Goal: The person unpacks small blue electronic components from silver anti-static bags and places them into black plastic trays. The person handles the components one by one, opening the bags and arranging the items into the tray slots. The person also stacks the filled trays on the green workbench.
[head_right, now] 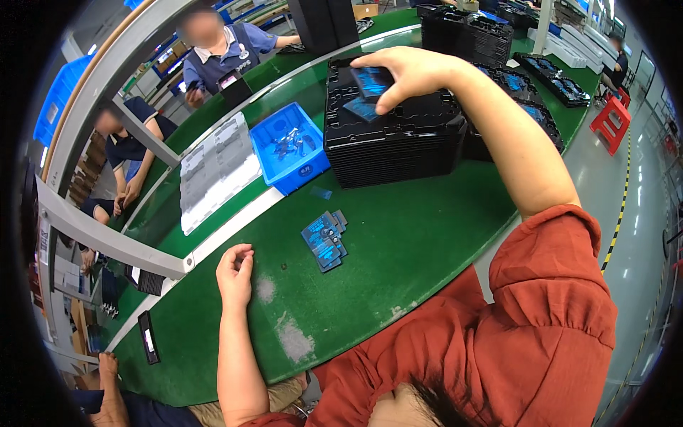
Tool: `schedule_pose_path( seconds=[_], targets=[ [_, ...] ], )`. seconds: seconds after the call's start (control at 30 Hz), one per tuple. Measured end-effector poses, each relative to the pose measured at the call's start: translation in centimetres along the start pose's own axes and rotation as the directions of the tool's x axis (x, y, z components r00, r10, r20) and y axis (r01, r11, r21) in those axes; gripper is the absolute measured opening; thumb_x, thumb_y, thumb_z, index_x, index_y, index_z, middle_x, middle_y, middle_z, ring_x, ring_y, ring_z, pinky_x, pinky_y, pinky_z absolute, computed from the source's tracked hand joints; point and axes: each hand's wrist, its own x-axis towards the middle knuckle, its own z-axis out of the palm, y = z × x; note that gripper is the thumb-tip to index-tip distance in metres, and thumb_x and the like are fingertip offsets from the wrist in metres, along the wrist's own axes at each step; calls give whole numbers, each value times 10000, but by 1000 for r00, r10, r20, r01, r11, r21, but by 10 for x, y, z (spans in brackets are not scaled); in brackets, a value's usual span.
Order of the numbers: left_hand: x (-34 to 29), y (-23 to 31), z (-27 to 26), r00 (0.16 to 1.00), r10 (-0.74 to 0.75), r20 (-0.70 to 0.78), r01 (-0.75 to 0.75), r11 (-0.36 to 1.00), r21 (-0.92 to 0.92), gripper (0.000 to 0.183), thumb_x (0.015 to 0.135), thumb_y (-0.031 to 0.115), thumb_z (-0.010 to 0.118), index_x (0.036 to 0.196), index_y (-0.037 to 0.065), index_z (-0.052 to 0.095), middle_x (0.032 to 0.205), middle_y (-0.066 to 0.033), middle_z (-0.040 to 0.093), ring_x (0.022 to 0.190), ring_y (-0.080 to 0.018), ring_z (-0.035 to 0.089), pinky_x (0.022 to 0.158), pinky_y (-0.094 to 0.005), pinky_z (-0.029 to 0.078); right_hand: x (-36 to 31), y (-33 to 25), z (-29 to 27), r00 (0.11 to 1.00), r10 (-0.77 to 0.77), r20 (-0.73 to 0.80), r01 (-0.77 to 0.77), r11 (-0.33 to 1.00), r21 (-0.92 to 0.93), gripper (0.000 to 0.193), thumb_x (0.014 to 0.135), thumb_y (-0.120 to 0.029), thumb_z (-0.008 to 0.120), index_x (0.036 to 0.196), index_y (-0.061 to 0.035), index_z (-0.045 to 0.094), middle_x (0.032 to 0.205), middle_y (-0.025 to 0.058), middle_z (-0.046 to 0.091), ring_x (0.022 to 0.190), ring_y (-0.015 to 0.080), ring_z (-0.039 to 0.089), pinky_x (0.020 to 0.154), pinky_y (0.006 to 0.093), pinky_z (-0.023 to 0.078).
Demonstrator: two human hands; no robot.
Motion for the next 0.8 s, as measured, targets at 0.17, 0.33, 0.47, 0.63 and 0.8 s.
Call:
schedule_pose_path(
  seconds=[0.17, 0.33, 0.47, 0.63, 0.8],
  targets=[
    [0, 3, -2, 1000, -28, 8, 28, 999, 28, 178, 801, -11, 590, 962, 39, 646, 875, -54, 618, 771, -132, 589, 658, -245, 459, -32, 27, -9, 994, 75, 83, -66, 991, -117, 907, 604, -297, 837, 1372, -59, 416, 1367, 165, 465, 1262, 308, 439, 1073, 378, 337],
    [-1, 7, -1, 998, -68, 9, 68, 997, 24, 178, 802, -10, 590, 965, 40, 644, 881, -47, 607, 771, -120, 584, 646, -234, 454, -29, 58, -16, 998, 29, 50, -38, 982, 183, 919, 560, -218, 862, 1365, -79, 443, 1366, 125, 482, 1258, 244, 448, 1068, 368, 338],
    [0, 4, 0, 999, -42, 18, 41, 999, 24, 170, 810, -12, 583, 963, 33, 641, 887, -48, 603, 771, -118, 580, 635, -231, 451, 5, 92, -18, 990, 142, 21, -143, 984, 106, 938, 580, -230, 856, 1386, -64, 406, 1361, 141, 480, 1257, 244, 448, 1074, 363, 337],
    [0, 7, -1, 998, -66, 1, 66, 997, 35, 150, 811, -9, 584, 944, 25, 643, 869, -56, 611, 762, -125, 581, 636, -236, 449, 45, 125, -4, 973, 229, -6, -228, 971, 78, 920, 595, -229, 846, 1382, -53, 404, 1346, 170, 488, 1242, 269, 467, 1060, 351, 349],
    [2, 9, 0, 998, -61, -13, 61, 998, 18, 132, 816, 0, 589, 933, 23, 646, 843, -52, 610, 742, -119, 573, 631, -235, 441, 74, 128, 0, 984, 157, -87, -157, 988, 14, 889, 621, -239, 829, 1374, -32, 405, 1314, 186, 510, 1206, 269, 496, 1034, 340, 371]
  ],
)
